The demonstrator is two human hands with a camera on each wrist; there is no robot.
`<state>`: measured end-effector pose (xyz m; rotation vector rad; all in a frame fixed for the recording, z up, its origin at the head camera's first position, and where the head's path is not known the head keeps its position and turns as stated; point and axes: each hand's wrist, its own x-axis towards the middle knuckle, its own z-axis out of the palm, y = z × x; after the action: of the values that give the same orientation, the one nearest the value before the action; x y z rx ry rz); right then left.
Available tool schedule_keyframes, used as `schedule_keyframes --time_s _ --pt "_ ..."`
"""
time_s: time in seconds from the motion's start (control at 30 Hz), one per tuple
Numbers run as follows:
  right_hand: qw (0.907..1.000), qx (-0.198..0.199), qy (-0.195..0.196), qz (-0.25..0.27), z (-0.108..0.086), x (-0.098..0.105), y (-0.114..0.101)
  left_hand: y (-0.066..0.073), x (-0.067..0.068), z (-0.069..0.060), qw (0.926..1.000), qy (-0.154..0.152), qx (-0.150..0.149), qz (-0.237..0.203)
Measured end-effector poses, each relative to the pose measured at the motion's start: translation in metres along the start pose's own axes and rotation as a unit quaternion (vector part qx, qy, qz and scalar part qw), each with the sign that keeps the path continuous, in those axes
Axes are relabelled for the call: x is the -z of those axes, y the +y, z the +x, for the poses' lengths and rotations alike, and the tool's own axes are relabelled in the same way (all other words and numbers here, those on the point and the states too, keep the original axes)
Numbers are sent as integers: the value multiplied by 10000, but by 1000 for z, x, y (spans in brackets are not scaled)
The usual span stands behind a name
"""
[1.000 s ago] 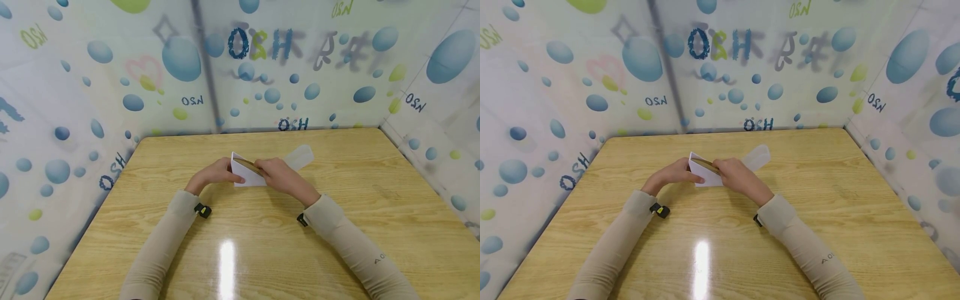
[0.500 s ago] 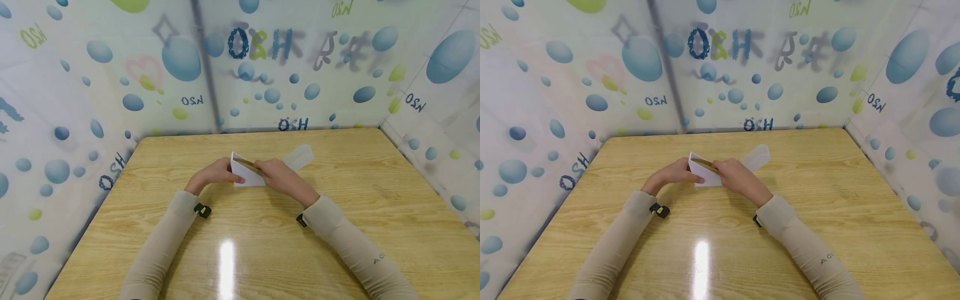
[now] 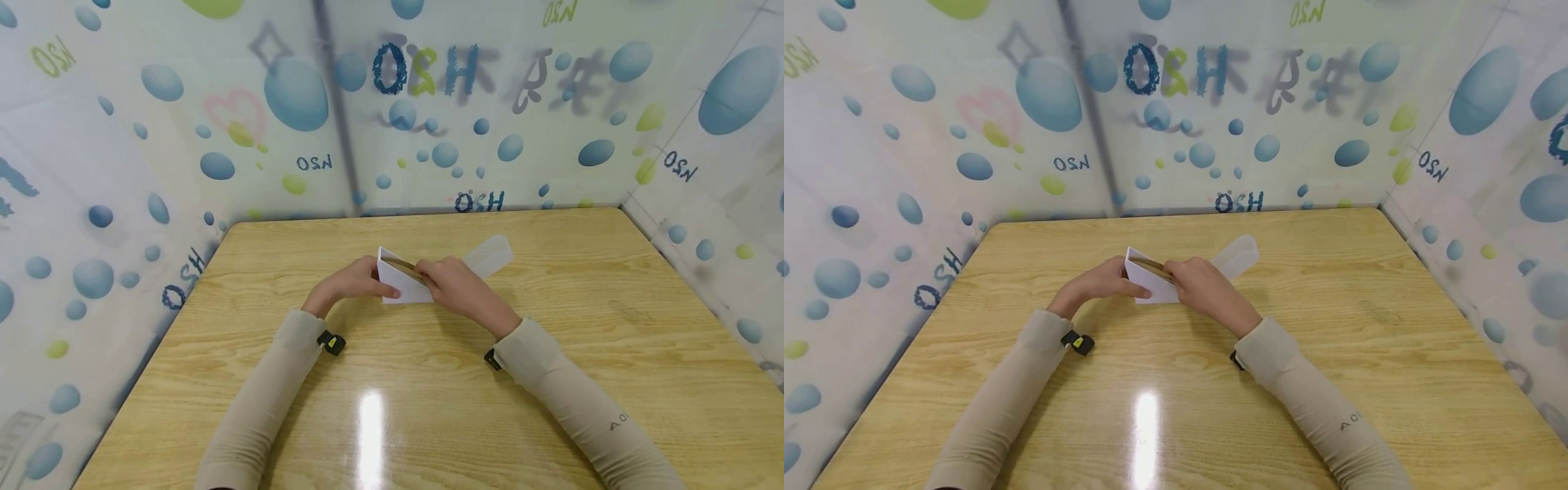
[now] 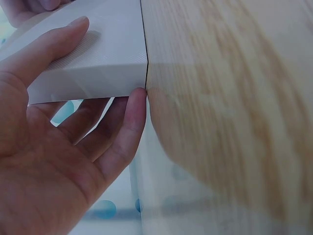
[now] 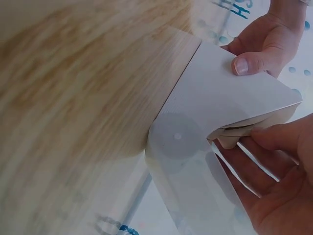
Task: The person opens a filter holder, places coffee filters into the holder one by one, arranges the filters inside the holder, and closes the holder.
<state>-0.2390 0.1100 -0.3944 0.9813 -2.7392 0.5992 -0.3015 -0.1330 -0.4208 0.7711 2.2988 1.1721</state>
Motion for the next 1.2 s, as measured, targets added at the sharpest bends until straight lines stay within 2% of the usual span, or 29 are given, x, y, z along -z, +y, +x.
schedule_keyframes --time_s 0.43,1.03,1.2 --pt "9994 63 -152 -304 0 -2 0 2 0 0 10000 8 27 55" --pt "9995 181 -99 -246 -1 -5 0 0 0 0 10000 -5 -14 27" --pt "9997 105 -76 -190 -1 -5 -1 0 0 -1 10000 -1 -6 33"
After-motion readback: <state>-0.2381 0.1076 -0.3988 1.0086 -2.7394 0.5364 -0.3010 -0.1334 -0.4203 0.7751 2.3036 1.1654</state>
